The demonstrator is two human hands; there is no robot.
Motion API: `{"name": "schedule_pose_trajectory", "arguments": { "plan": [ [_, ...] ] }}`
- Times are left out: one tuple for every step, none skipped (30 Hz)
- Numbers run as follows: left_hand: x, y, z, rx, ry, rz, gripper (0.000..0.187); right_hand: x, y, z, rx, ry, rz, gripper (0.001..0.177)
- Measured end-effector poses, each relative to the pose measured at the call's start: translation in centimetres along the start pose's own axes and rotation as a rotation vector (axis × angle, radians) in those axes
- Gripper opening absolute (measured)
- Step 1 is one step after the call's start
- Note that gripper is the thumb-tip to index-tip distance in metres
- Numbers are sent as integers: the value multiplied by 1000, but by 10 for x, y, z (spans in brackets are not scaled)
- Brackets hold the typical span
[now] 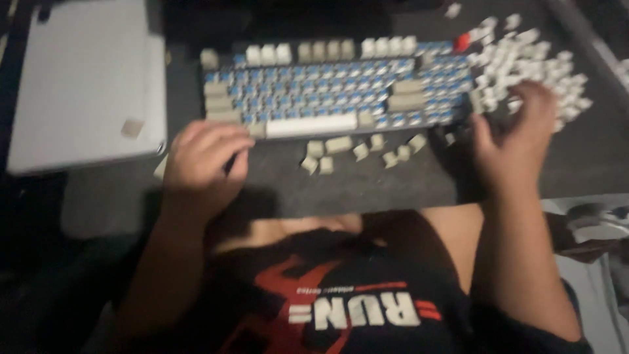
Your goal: The person attaches keycaps to a mechanical keyboard base by hand, picking individual pieces from the desk and pressing them onto the switches.
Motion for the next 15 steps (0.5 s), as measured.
{"name": "schedule_pose_trajectory", "arguments": {
  "plan": [
    [1, -1, 3, 9, 25, -17, 18, 1, -8, 2, 9, 8, 21, 49],
    [5, -3, 11, 0, 52, -30, 18, -2, -17, 1, 139, -46, 80, 50],
    [8, -7, 14, -29, 43, -4, 18, -3, -29, -5, 264, -95, 145, 52],
    [10, -9, 19, -12, 55, -15, 18, -5, -39, -10, 234, -103, 166, 52],
    [13, -11, 26, 5, 66, -26, 17, -6, -37, -10, 194, -131, 88, 54],
    [15, -14, 29, -16, 72, -9, 17, -6, -30, -9, 166, -154, 8, 56],
    [17, -16, 35, -36, 96, 11, 16, -4, -32, -12, 147, -159, 28, 56],
    [19, -19, 40, -51, 118, 26, 16, 1, -23, -12, -2, -119, -91, 61],
    [20, -21, 44, -66, 120, 37, 16, 4, -11, -16, -153, -83, -211, 66],
    [22, -24, 47, -61, 112, 38, 16, 4, -9, -22, -163, -90, -205, 66],
    [24, -25, 49, -55, 104, 39, 16, 5, -1, -36, -370, -147, -279, 60],
    [26, -26, 52, -63, 100, 46, 16, 10, 7, -50, -575, -204, -358, 55],
    [29, -28, 54, -84, 93, 55, 17, 14, 12, -57, -582, -212, -357, 55],
    [30, -30, 55, -100, 88, 61, 18, 22, 33, -64, -373, -234, -477, 50],
    [31, -32, 57, -103, 85, 64, 18, 30, 55, -68, -161, -255, -591, 46]
  ]
}}
Point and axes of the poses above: each hand's wrist, its own x-axis away from the middle knuckle, its own z-axis out of the back of the hand, y = z × x, the point moved 9 cm from there along -x, towards the middle knuckle, and after that the axes turned 2 degrees about x, right-handed, at the moved point
